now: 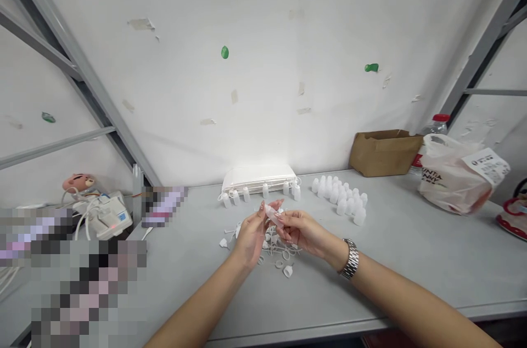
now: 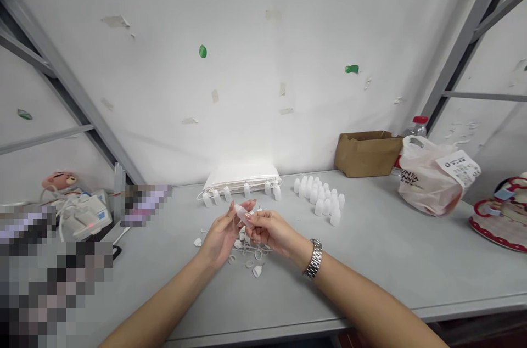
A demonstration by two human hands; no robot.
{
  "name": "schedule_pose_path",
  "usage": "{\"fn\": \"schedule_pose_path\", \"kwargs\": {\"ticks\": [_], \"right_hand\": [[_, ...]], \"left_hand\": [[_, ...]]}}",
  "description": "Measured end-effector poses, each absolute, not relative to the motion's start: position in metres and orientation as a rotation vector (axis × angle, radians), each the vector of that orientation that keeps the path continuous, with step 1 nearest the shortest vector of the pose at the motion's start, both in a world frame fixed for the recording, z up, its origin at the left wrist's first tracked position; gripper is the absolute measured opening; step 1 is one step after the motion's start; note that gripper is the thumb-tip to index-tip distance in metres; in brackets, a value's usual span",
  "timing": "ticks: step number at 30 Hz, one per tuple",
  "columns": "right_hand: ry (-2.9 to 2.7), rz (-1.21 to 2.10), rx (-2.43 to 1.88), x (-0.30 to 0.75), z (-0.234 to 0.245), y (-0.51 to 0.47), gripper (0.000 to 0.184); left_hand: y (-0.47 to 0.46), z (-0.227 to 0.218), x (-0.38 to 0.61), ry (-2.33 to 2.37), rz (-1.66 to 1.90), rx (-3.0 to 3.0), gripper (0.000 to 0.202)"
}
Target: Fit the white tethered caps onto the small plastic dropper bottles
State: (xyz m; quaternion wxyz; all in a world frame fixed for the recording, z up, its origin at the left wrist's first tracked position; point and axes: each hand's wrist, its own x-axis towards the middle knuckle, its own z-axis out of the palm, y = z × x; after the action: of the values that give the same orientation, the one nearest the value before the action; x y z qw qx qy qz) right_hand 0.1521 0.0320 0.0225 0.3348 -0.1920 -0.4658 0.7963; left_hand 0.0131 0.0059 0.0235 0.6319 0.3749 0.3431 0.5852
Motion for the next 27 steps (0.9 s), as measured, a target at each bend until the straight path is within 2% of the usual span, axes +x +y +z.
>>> {"fn": "schedule_pose_path", "kwargs": {"ticks": [4, 11, 14, 22, 24, 27], "right_hand": [[-1.277, 2.033, -0.613, 0.15, 0.023, 0.029, 0.024], [-1.414, 1.515, -0.838, 0.141, 0.016, 0.028, 0.026], [-1.355, 1.593, -0.796, 0.142, 0.016, 0.027, 0.024], [-1.044, 2.196, -0.367, 0.148, 0.016, 0.032, 0.019], [-1.109, 2.138, -0.415, 0.147, 0.018, 0.032, 0.022], [-1.321, 1.834, -0.591, 0.144, 0.022, 0.029, 0.027]], "left_hand": [[0.007, 0.025, 0.008, 0.894, 1.409, 0.875, 0.026], [0.011, 0.018, 0.01, 0.927, 1.466, 0.781, 0.026], [0.008, 0.021, 0.012, 0.88, 1.399, 0.836, 0.023], [0.001, 0.034, 0.009, 0.854, 1.306, 1.131, 0.024], [0.002, 0.032, 0.008, 0.903, 1.364, 1.074, 0.026], [0.006, 0.028, 0.007, 0.96, 1.451, 0.939, 0.027]]}}
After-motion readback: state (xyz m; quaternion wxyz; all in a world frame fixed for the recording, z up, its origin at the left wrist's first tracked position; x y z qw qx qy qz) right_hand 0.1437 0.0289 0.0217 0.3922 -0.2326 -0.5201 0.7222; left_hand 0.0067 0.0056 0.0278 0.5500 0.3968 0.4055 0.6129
